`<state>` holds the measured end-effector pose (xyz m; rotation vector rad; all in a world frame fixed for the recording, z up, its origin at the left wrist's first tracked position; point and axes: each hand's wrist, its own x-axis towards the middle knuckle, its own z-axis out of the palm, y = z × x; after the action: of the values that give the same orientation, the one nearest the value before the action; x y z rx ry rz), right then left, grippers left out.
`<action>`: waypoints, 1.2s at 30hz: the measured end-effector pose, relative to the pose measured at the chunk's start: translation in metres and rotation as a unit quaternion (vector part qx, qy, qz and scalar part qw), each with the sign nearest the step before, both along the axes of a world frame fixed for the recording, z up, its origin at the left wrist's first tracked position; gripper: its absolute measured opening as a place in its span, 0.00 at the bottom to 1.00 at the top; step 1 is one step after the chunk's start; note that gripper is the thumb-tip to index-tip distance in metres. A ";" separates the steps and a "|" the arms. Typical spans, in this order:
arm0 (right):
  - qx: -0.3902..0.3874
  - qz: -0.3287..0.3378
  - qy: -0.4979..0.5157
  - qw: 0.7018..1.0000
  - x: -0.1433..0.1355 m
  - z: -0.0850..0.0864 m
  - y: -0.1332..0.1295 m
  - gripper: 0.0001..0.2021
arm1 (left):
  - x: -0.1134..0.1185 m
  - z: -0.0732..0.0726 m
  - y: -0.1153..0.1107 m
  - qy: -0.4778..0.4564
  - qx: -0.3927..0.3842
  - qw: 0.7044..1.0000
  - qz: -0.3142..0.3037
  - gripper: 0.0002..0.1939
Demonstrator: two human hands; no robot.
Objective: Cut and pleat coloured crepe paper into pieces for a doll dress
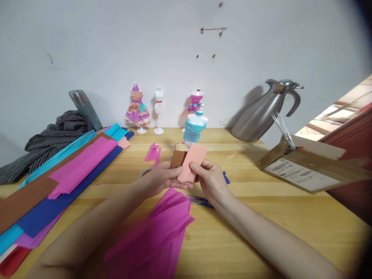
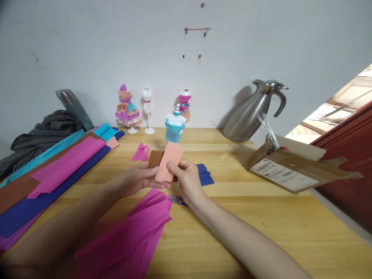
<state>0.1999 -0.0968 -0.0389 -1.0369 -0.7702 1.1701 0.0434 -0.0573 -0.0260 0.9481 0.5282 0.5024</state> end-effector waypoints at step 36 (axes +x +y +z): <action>0.033 0.072 -0.132 0.988 -0.001 0.003 -0.002 0.12 | 0.003 -0.001 0.000 0.116 0.142 0.980 0.076 0.29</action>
<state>0.1986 -0.0984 -0.0359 -1.1085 -1.1008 1.1329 0.0466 -0.0577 -0.0268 1.2544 0.7574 0.6194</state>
